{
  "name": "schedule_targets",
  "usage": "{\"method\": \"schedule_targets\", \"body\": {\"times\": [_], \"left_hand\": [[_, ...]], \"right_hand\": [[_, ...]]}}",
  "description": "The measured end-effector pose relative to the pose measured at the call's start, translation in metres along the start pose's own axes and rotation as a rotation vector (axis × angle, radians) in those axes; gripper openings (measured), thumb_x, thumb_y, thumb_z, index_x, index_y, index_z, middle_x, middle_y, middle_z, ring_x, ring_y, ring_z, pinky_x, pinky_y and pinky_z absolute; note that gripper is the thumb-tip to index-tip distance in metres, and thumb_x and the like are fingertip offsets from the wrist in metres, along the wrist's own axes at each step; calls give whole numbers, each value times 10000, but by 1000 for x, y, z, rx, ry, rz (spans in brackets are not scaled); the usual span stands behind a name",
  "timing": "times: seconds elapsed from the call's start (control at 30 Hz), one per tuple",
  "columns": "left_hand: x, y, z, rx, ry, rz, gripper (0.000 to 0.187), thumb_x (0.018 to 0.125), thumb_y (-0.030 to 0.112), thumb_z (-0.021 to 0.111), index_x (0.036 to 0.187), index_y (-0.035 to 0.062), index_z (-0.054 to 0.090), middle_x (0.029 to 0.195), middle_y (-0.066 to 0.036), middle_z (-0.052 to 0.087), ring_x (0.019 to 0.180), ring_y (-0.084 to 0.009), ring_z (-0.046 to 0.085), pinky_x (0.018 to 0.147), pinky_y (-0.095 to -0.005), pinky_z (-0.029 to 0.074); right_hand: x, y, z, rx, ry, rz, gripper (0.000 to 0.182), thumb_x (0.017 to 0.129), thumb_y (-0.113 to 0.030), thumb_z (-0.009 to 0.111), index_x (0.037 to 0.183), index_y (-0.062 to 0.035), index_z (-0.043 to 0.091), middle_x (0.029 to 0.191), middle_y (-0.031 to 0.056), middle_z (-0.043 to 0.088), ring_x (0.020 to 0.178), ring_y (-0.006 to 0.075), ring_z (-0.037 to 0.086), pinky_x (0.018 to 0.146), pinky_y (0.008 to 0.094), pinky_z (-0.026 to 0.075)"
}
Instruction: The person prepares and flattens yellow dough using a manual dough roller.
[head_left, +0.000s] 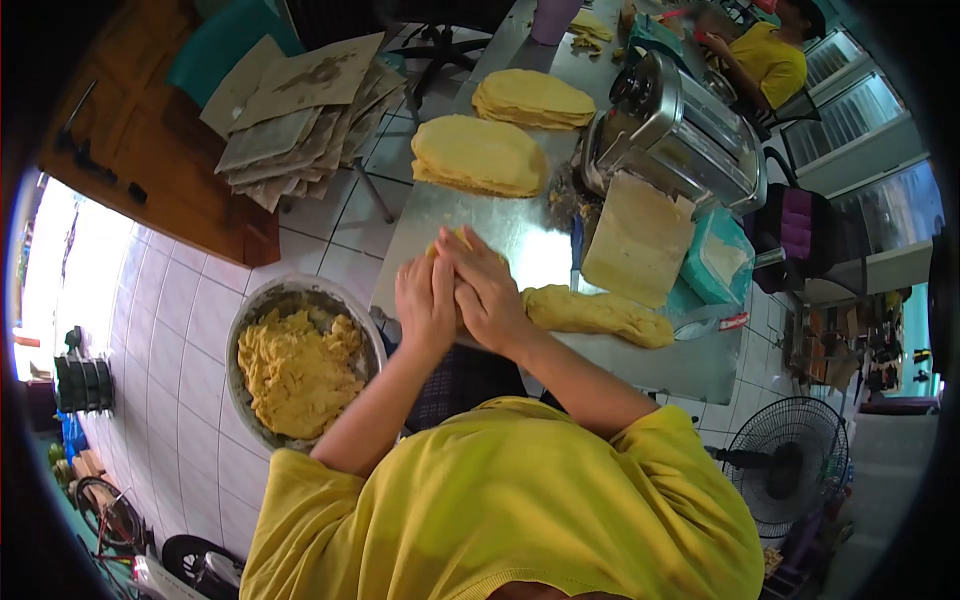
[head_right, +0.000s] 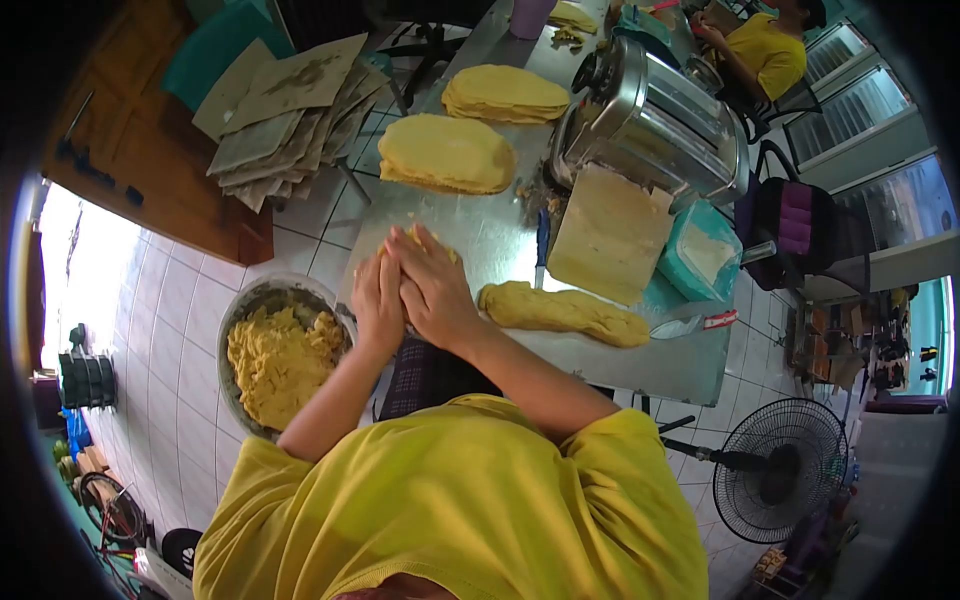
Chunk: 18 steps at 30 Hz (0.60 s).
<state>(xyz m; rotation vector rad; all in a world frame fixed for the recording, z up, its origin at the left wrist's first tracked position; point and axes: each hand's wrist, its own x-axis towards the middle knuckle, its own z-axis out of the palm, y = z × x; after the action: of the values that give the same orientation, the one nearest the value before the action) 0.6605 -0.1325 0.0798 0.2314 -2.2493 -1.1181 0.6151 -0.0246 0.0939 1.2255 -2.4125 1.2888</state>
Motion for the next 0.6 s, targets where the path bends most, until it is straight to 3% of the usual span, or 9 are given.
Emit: {"method": "schedule_targets", "body": {"times": [0.07,0.2,0.27,0.3,0.37,0.43,0.53,0.6], "left_hand": [[-9,-7,6,27,5,82,190,856,162,486,840,7,595,847,-142,612,724,-305,545,695,-397,403],[-2,-19,13,7,-2,191,107,790,90,527,797,5,592,826,-146,613,709,-314,552,671,-399,415],[4,-27,15,14,-46,178,103,789,76,523,803,3,594,806,-168,603,719,-323,563,648,-411,429],[7,-34,20,15,-50,168,103,789,76,523,803,3,594,806,-168,603,719,-323,563,648,-411,429],[5,-46,26,245,57,278,105,797,69,520,865,-4,554,793,-177,584,728,-344,560,655,-429,428],[14,-36,21,-24,-7,-50,136,847,106,503,918,-9,489,789,-176,564,734,-365,556,669,-431,422],[24,-17,19,-192,104,-240,177,883,151,500,928,-11,446,809,-172,557,734,-362,549,686,-421,416],[25,-24,13,-226,67,-292,208,891,175,508,941,-14,439,804,-173,557,743,-353,549,697,-414,417]], "right_hand": [[-3,5,1,273,14,140,399,875,-168,435,1237,-16,504,1292,166,489,1227,375,407,1030,420,314],[19,20,2,148,-118,133,395,931,-259,369,1154,-9,579,1179,186,567,1161,340,487,956,394,389],[37,22,-5,211,-414,358,421,936,-321,349,990,-30,649,986,197,633,982,338,582,830,386,447],[43,24,-4,215,-421,364,421,936,-321,349,990,-30,649,986,197,633,982,338,582,830,386,447],[44,26,5,164,-278,363,470,932,-380,337,848,-41,651,831,205,635,809,366,602,734,408,463],[43,39,20,119,-216,394,468,914,-399,331,762,-77,635,778,176,635,791,369,598,726,417,460],[50,34,18,111,-166,482,470,908,-412,351,763,-77,648,734,179,631,777,373,601,722,410,461],[51,35,18,151,-148,617,432,913,-380,393,787,-48,638,796,174,639,797,357,606,723,398,465]]}}
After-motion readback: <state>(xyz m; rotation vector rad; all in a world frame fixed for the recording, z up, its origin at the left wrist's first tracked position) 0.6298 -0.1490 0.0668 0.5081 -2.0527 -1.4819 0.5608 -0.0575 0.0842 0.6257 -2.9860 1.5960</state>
